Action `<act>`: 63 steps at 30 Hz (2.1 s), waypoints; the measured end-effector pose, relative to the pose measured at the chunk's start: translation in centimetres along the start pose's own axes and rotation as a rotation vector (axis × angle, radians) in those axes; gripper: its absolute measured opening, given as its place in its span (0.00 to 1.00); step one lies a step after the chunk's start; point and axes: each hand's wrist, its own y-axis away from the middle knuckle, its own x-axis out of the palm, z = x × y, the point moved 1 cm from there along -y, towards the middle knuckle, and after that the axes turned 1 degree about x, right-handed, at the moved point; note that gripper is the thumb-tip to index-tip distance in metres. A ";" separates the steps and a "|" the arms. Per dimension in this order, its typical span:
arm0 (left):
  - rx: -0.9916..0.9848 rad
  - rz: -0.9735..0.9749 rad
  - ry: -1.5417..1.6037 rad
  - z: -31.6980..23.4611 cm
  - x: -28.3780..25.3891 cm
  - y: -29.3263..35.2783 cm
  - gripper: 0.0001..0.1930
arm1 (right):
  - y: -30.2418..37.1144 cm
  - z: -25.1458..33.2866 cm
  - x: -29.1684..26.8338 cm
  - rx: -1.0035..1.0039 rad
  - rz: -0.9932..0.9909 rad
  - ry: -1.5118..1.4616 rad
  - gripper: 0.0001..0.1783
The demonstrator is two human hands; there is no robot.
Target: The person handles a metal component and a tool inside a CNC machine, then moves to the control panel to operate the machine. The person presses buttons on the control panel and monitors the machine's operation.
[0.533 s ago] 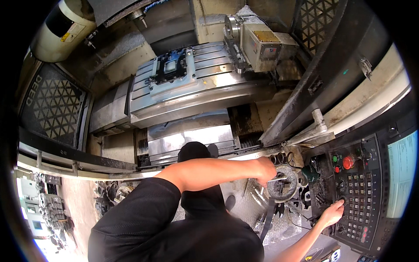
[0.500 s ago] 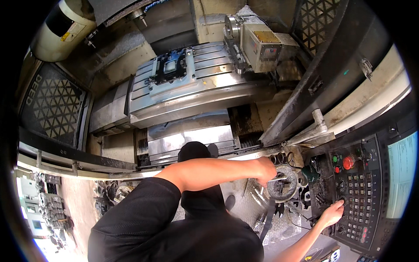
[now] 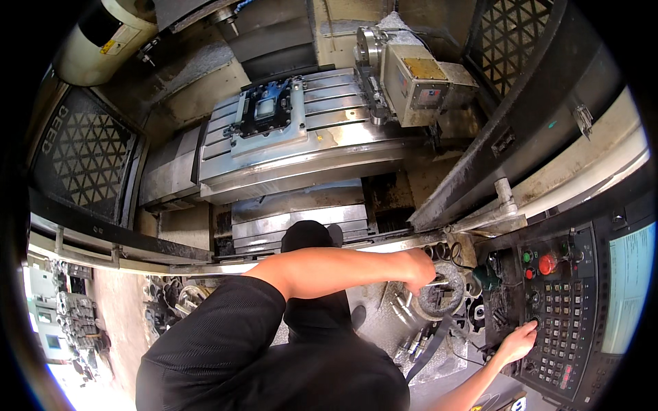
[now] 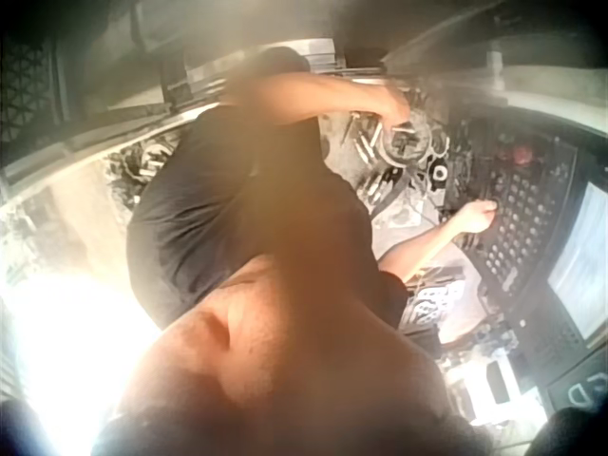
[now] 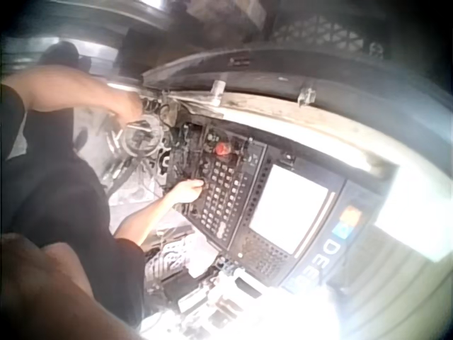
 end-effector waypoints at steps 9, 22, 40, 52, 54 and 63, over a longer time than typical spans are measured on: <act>-0.036 0.024 0.010 -0.4 -0.9 0.9 0.22 | 0.3 0.3 -0.3 -0.021 0.009 0.063 0.35; -0.055 0.022 -0.008 0.2 0.0 -0.3 0.22 | 0.0 0.2 0.0 -0.033 0.008 0.041 0.35; -0.054 -0.007 -0.033 0.0 0.3 0.0 0.22 | -0.3 -0.6 0.7 -0.052 -0.069 0.043 0.34; -0.023 -0.019 -0.062 -6.0 2.0 -2.2 0.19 | -0.7 -0.6 0.3 -0.112 -0.059 0.128 0.35; -0.014 -0.039 -0.052 -7.5 1.6 -1.0 0.16 | -1.0 -1.0 0.1 -0.084 -0.035 0.156 0.36; -0.126 0.072 -0.077 -11.0 8.2 -7.0 0.23 | -2.0 -1.4 0.2 -0.135 -0.053 0.165 0.35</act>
